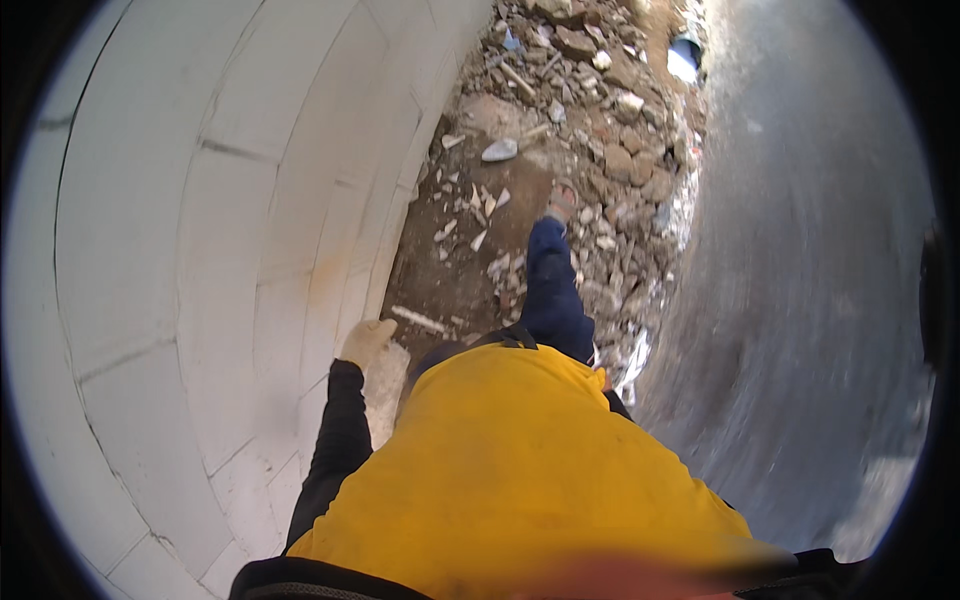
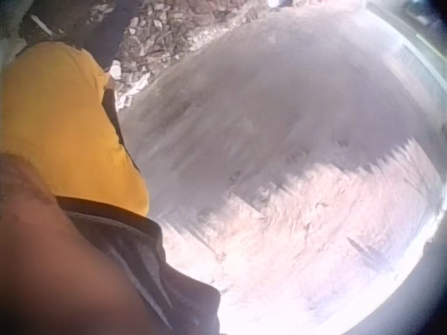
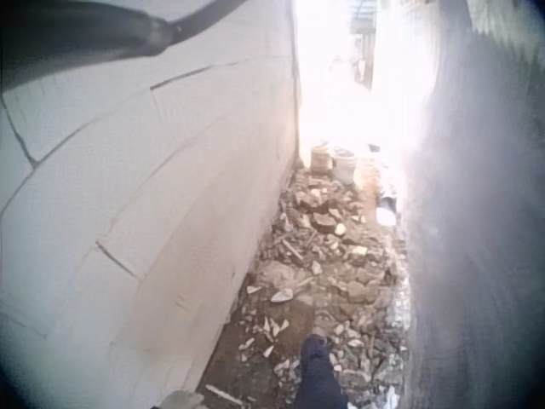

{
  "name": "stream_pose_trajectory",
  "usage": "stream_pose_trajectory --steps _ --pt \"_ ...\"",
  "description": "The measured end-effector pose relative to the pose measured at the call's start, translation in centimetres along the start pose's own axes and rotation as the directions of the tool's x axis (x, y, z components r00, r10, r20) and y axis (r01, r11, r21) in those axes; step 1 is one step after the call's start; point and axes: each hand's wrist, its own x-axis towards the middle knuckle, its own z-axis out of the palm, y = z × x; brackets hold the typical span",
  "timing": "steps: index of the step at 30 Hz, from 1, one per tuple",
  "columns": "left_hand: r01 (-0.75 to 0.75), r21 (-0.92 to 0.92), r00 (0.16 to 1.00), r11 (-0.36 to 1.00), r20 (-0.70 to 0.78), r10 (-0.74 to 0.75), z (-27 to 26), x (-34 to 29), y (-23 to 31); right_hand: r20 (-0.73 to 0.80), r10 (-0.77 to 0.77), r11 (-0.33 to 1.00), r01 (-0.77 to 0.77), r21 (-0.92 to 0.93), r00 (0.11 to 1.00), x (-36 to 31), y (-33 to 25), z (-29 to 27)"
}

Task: The person walks through a narrow debris-filled passage and then uses a hammer to break and remove tiles from a wall. The person repeatedly strikes the tiles, causing fragments to fall to the ground.

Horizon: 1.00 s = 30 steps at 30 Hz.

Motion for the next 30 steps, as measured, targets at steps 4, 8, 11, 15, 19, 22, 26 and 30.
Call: stream_pose_trajectory --steps 4,8,11,15,19,22,26,30 --pt "-0.308 0.459 0.951 0.834 0.173 0.256 4.8 6.3 11.2 0.213 -0.346 0.565 0.385 -0.730 0.914 15.0 -5.4 -9.6" --pt "-0.068 0.204 0.960 0.977 0.281 0.008 5.0 8.0 23.3 -0.126 0.085 0.888 -0.018 0.459 0.988 27.5 -23.7 -28.1" --pt "-0.007 0.221 0.958 0.975 0.281 -0.057 2.0 9.2 32.9 -0.286 0.018 0.824 0.148 0.546 0.958 30.9 -40.4 -39.2" --pt "-0.202 0.234 0.944 0.951 0.304 0.126 -0.7 9.5 41.6 -0.303 -0.066 0.876 0.201 0.439 0.951 31.9 -53.8 -44.4" --pt "-0.144 0.174 0.964 0.974 0.248 0.098 -2.1 11.8 45.6 -0.186 0.062 0.915 0.019 0.403 0.981 34.6 -56.3 -42.1" --pt "-0.184 0.095 0.955 0.978 0.252 0.155 -3.5 16.3 48.0 -0.008 0.138 0.891 -0.120 0.438 0.990 37.3 -56.7 -39.8" --pt "-0.131 0.117 0.983 0.984 0.145 0.114 -4.2 18.6 50.2 0.063 0.189 0.901 -0.199 0.386 0.980 41.2 -60.1 -39.8" --pt "-0.109 0.074 0.988 0.991 0.116 0.100 -3.3 20.4 52.8 0.060 0.167 0.951 -0.177 0.253 0.984 48.5 -65.4 -42.8"
